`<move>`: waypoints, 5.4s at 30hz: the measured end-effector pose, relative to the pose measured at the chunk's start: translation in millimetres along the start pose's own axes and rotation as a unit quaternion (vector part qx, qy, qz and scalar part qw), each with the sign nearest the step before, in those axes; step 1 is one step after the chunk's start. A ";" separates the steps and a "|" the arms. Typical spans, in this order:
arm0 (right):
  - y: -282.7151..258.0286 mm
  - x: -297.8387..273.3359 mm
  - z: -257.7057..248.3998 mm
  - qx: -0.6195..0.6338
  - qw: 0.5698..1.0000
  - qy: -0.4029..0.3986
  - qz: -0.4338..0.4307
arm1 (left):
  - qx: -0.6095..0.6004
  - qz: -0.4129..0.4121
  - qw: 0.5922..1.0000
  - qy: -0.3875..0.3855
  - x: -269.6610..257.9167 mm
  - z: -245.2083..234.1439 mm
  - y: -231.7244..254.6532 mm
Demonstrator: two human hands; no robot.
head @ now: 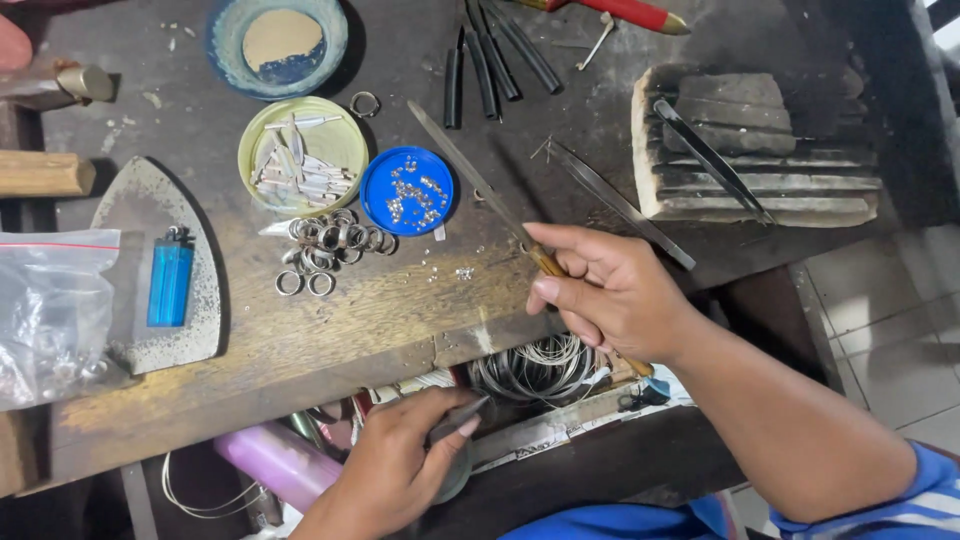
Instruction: The person is using a metal file to smooth and shape small metal rings and components on a jewelry workbench.
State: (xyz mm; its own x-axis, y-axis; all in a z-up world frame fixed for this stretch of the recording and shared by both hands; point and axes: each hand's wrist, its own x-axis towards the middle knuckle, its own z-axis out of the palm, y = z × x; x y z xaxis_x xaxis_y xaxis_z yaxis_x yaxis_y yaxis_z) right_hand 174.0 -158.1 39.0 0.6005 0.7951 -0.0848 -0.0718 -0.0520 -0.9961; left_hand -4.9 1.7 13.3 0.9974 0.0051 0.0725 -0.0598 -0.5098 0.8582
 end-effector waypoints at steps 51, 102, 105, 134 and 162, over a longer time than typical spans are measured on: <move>-5.3 3.9 -6.8 0.048 0.996 -0.005 0.070 | -0.083 -0.204 0.958 0.183 40.2 -32.7 9.1; -4.6 0.8 3.6 -0.038 0.995 0.036 -0.087 | -0.349 -0.040 0.883 0.313 26.6 -44.3 7.4; -6.1 2.2 7.6 -0.025 0.998 0.033 -0.052 | -0.335 -0.050 0.891 0.303 29.3 -44.3 6.6; -6.9 -8.1 -13.6 -0.679 0.696 0.174 -0.158 | -0.199 -0.163 0.929 0.265 35.2 -44.0 -0.3; -6.1 -5.9 -2.5 -0.678 0.710 0.141 -0.123 | -0.211 -0.185 0.923 0.263 34.9 -45.2 -0.5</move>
